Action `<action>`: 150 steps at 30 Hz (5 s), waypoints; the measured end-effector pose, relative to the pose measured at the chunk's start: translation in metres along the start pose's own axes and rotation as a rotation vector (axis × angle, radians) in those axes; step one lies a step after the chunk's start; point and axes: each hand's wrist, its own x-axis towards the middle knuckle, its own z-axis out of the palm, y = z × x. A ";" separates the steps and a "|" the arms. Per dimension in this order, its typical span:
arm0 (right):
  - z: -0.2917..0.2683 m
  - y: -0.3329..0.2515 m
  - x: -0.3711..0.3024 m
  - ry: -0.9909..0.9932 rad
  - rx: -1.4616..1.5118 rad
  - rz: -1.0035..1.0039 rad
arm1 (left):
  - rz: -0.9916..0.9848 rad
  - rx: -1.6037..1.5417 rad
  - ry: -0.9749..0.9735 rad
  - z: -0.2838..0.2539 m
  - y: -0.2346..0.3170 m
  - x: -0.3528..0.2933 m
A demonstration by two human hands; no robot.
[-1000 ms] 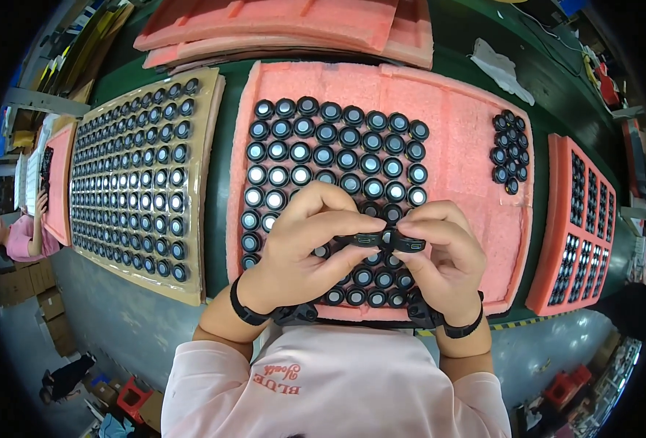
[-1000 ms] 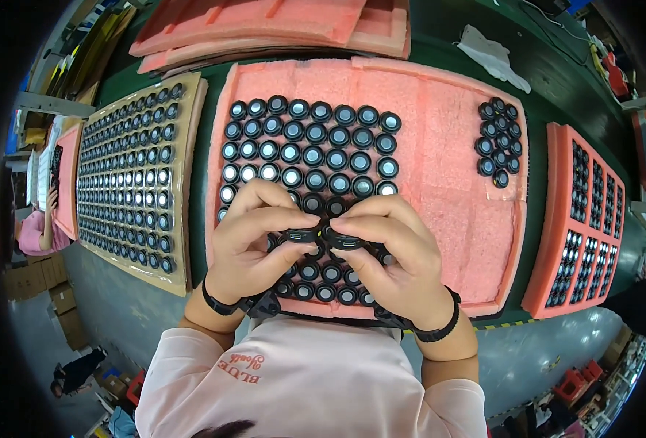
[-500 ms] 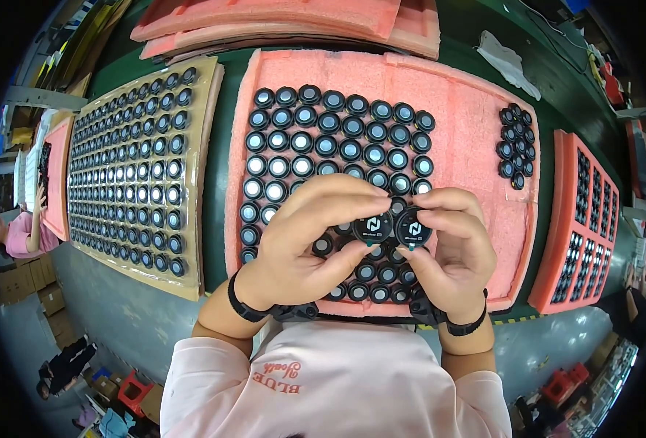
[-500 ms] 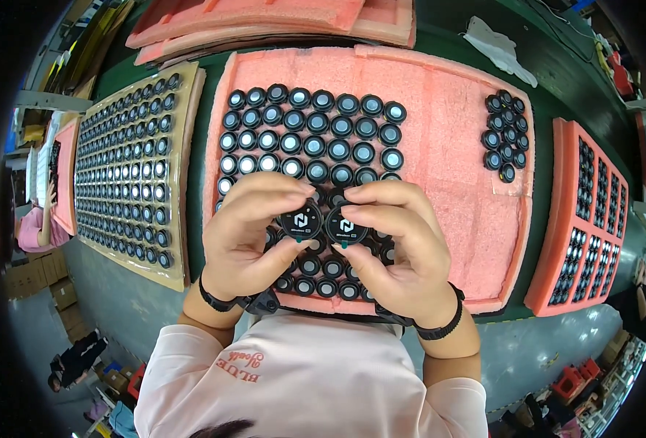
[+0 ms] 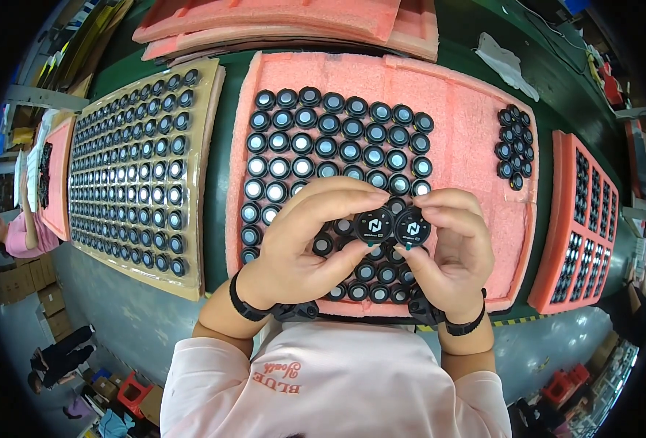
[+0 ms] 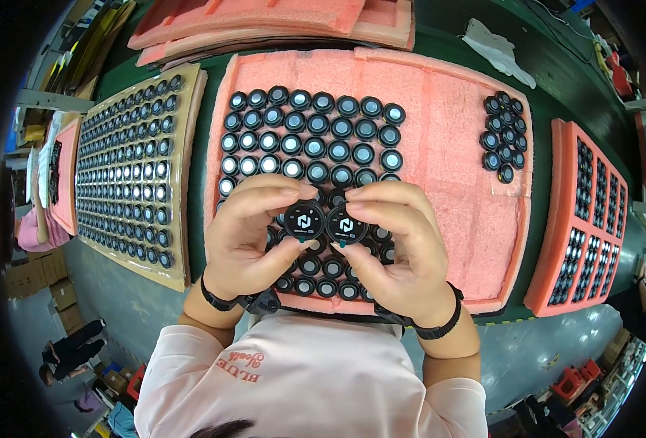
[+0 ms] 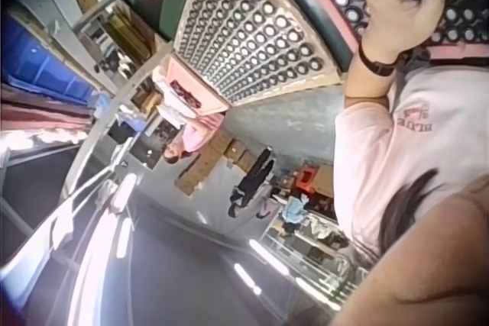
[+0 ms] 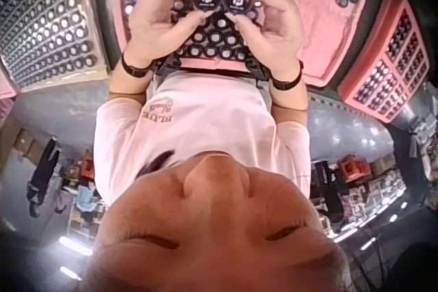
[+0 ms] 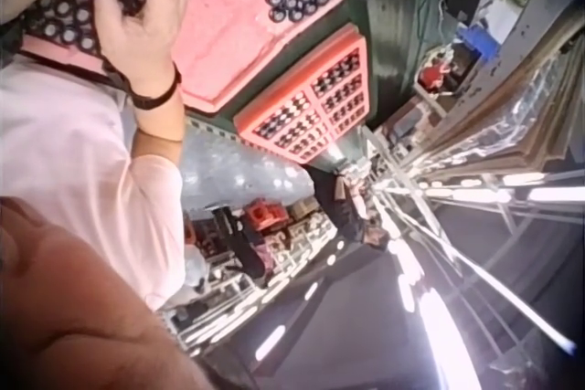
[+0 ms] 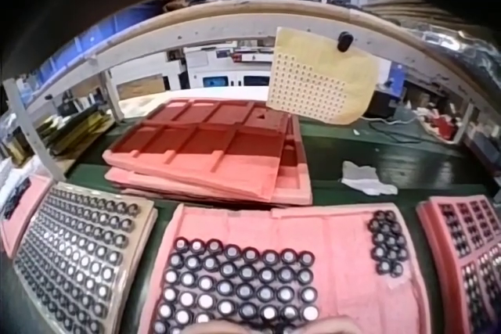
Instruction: The person picks up two sensors from a tray, turns them over to show different sides, and places them back onto the tray. This process is repeated for several pairs of sensors, with the person occasionally moving a sensor from one tray to another.
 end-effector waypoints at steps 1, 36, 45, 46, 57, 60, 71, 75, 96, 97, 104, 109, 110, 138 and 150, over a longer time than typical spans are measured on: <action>0.000 0.000 0.000 0.000 0.000 -0.001 | 0.006 0.000 -0.002 0.000 0.000 0.000; -0.002 -0.004 -0.002 -0.040 0.032 0.137 | -0.248 -0.266 0.054 0.005 0.001 -0.001; 0.000 -0.002 0.001 -0.030 0.093 0.070 | -0.106 -0.140 0.039 0.004 -0.001 0.003; 0.000 -0.002 0.000 -0.024 0.104 0.083 | -0.078 -0.090 0.029 0.003 -0.002 0.003; 0.001 -0.001 0.000 -0.027 0.148 0.119 | -0.034 -0.024 0.027 0.005 -0.001 0.005; 0.001 -0.001 0.000 -0.032 0.147 0.125 | -0.049 -0.031 0.034 0.005 -0.001 0.004; 0.000 -0.001 0.001 -0.030 0.113 0.113 | -0.014 -0.015 0.026 0.004 -0.003 0.004; -0.001 0.002 0.004 -0.013 0.040 0.068 | -0.015 0.000 0.034 0.004 -0.006 0.003; -0.002 -0.022 0.017 -0.172 -0.146 0.051 | 0.049 0.250 0.113 -0.009 0.036 0.000; -0.001 -0.024 0.023 -0.178 -0.145 0.043 | 0.031 0.308 0.112 -0.015 0.042 0.000; 0.020 0.007 0.085 -0.320 -0.035 0.380 | -0.086 0.582 0.181 -0.066 0.050 0.013; 0.060 0.068 0.140 -0.359 -0.055 0.280 | -0.314 0.583 0.161 -0.124 0.000 0.054; 0.067 0.075 0.149 -0.369 -0.080 0.240 | -0.304 0.591 0.167 -0.134 -0.015 0.061; 0.085 0.123 0.177 -0.297 -0.667 0.087 | -0.182 0.828 -0.147 -0.155 -0.097 0.107; -0.097 0.049 0.076 -0.116 -0.679 0.224 | -0.050 0.719 -0.365 -0.020 -0.021 0.155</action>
